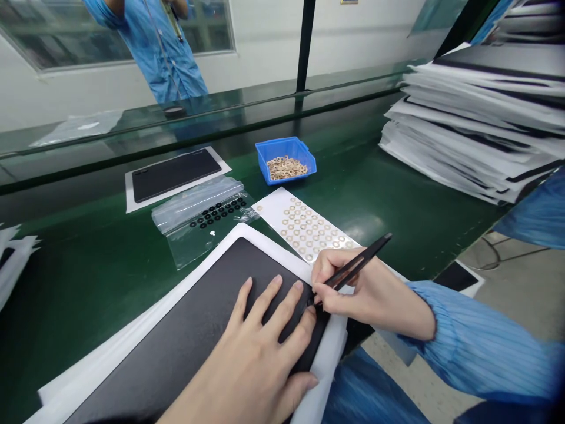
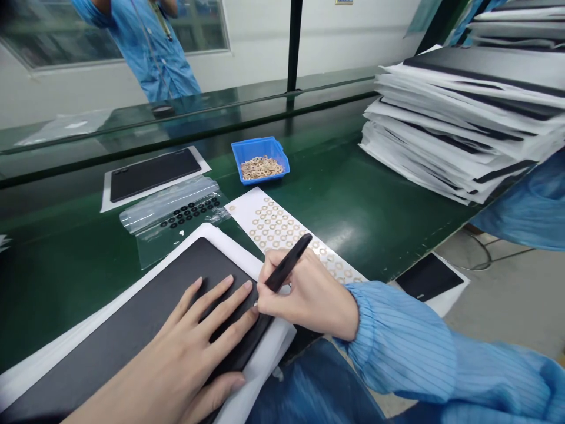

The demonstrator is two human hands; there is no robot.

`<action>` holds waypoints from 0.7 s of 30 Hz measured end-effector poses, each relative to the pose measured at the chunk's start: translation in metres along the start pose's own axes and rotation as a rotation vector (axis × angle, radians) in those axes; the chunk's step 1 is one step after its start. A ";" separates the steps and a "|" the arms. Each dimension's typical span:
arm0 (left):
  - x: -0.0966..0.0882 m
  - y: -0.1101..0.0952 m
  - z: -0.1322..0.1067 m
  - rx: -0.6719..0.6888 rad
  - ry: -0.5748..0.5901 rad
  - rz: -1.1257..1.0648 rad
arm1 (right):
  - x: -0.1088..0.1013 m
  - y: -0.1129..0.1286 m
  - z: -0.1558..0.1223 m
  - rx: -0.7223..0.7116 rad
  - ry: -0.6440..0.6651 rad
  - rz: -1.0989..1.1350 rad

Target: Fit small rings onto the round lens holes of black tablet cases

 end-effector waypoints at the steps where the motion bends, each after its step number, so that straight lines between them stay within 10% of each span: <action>1: 0.000 0.000 0.000 -0.003 0.001 -0.002 | 0.000 -0.001 0.000 0.000 0.002 0.012; 21: -0.001 -0.002 -0.003 0.000 -0.047 -0.002 | -0.004 0.004 0.000 -0.111 0.022 0.100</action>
Point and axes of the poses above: each hand's wrist, its own z-axis towards the middle knuckle, its own x-axis out of the palm, y = z × x, the point moved 5 cm from there along z, towards the middle knuckle, and after that the axes turned 5 degrees about -z, right-handed, at the moved point
